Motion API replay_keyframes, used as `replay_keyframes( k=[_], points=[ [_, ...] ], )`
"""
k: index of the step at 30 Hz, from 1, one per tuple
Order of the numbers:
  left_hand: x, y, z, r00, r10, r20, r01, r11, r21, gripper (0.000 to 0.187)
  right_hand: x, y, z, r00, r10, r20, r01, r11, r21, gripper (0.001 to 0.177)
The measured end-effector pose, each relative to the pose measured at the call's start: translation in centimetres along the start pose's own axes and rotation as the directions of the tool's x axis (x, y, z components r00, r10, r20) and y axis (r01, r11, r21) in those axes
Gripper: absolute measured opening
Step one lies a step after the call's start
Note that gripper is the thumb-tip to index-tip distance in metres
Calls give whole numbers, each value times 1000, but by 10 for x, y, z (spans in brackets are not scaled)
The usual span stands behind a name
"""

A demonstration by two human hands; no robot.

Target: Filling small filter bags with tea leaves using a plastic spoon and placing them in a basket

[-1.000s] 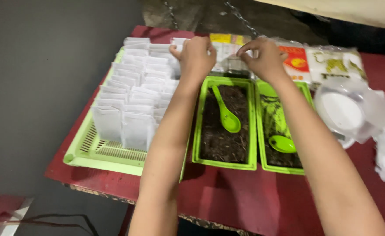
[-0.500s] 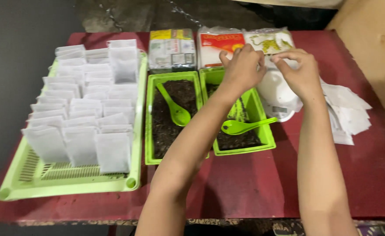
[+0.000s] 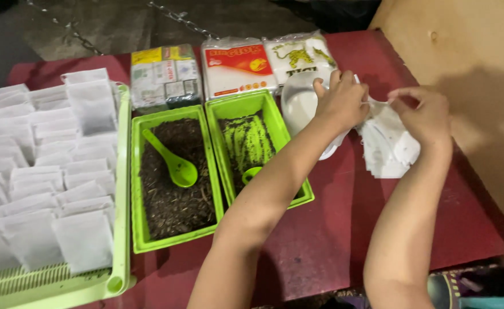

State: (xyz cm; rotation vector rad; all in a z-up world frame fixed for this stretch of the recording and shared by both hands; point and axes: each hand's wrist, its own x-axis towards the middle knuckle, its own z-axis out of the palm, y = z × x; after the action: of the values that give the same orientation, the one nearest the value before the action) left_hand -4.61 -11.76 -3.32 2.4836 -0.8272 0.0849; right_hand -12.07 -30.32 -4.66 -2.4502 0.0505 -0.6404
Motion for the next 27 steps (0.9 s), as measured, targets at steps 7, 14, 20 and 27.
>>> replay_keyframes(
  k=[7,14,20,27],
  points=[
    [15,24,47,988,17,151,-50,976,214,33,-10,13,17,904,413,114,-384,899,-212,63],
    [15,43,67,921,-94,378,-125,848,514,44,-17,-20,11,825,561,65,-551,824,-132,35],
    [16,36,71,939,-79,334,-106,859,500,44,-9,10,27,838,540,-78,-545,827,-137,23],
    [16,24,25,990,-44,131,-10,922,387,55,10,0,20,926,290,-240,-289,956,44,17]
  ],
)
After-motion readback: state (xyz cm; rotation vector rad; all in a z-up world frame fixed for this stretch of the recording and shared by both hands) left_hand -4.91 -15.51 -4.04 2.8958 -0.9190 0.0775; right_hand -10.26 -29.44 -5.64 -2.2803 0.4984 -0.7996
